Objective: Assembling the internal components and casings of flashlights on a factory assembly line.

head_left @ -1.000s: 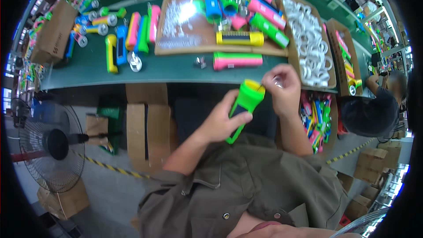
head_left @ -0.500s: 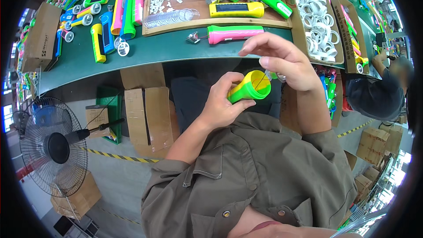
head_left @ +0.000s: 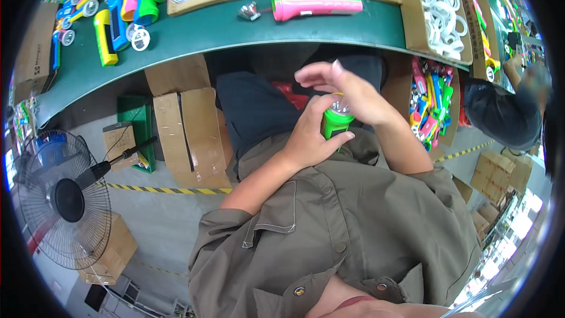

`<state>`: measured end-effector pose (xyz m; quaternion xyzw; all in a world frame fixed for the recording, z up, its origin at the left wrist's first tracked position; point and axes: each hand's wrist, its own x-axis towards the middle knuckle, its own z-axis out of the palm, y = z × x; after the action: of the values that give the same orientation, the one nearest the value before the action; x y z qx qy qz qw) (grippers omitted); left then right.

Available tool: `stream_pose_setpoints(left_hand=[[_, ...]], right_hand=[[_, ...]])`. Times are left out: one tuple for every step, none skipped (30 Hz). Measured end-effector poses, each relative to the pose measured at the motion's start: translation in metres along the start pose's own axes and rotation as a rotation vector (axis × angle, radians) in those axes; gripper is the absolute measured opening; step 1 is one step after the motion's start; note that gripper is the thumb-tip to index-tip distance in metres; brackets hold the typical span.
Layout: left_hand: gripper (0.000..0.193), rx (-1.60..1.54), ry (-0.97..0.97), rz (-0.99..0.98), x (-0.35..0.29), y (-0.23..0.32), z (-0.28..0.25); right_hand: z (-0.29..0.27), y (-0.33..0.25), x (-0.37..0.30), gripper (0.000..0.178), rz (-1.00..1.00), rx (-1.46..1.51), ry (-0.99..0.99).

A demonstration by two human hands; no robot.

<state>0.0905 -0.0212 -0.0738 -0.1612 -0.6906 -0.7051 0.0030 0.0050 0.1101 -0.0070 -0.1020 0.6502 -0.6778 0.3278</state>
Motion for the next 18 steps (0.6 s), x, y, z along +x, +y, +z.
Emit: stream_pose_setpoints(left_hand=[[0.082, 0.021, -0.058, 0.001, -0.005, -0.006, -0.001], [0.083, 0.007, -0.041, -0.025, -0.009, -0.01, 0.001], [0.083, -0.011, -0.05, -0.042, -0.008, -0.01, 0.0], [0.083, -0.028, -0.059, -0.058, -0.006, -0.008, -0.001], [0.083, -0.037, -0.065, -0.066, -0.008, -0.008, -0.001], [0.083, -0.043, -0.084, -0.061, -0.009, -0.009, -0.001], [0.083, -0.048, -0.102, -0.055, -0.009, -0.009, -0.001], [0.083, -0.054, -0.107, -0.056, -0.008, -0.008, -0.003], [0.083, 0.021, -0.086, -0.004, -0.005, -0.005, -0.005], [0.084, 0.096, -0.065, 0.048, -0.004, -0.003, -0.005], [0.087, 0.091, -0.031, 0.065, -0.003, -0.005, -0.002], [0.087, 0.085, -0.036, 0.064, -0.001, -0.003, 0.0], [0.086, 0.118, -0.041, 0.075, 0.001, 0.0, 0.0], [0.085, 0.152, -0.045, 0.086, 0.003, 0.002, 0.0], [0.085, 0.15, -0.082, 0.083, 0.005, 0.003, -0.001], [0.085, 0.148, -0.086, 0.084, 0.003, -0.002, 0.001], [0.083, 0.081, -0.055, 0.116, 0.0, -0.009, 0.005], [0.082, 0.016, -0.025, 0.142, 0.0, -0.012, 0.007]], right_hand=[[-0.002, 0.008, -0.001, 0.058, -0.004, 0.272, 0.033], [-0.003, 0.015, -0.003, 0.056, -0.013, 0.543, 0.07], [-0.005, 0.022, -0.008, 0.053, -0.11, 0.564, 0.14], [-0.007, 0.03, -0.014, 0.047, -0.233, 0.477, 0.197], [-0.007, 0.034, -0.024, 0.043, -0.317, 0.393, 0.237], [-0.007, 0.037, -0.033, 0.04, -0.404, 0.305, 0.273], [-0.008, 0.043, -0.042, 0.037, -0.505, 0.111, 0.303], [-0.011, 0.047, -0.052, 0.036, -0.601, -0.086, 0.33], [-0.016, 0.043, -0.061, 0.035, -0.648, -0.426, 0.354], [-0.015, 0.039, -0.065, 0.03, -0.708, -0.587, 0.347], [-0.012, 0.043, -0.067, 0.029, -0.727, -0.626, 0.383], [-0.009, 0.047, -0.068, 0.029, -0.747, -0.666, 0.421], [-0.009, 0.048, -0.069, 0.029, -0.741, -0.668, 0.426], [-0.008, 0.049, -0.07, 0.029, -0.723, -0.653, 0.453], [-0.009, 0.049, -0.07, 0.029, -0.71, -0.64, 0.478], [-0.01, 0.049, -0.071, 0.029, -0.708, -0.641, 0.483], [-0.011, 0.049, -0.071, 0.029, -0.701, -0.618, 0.464], [-0.013, 0.05, -0.071, 0.028, -0.691, -0.588, 0.447]])
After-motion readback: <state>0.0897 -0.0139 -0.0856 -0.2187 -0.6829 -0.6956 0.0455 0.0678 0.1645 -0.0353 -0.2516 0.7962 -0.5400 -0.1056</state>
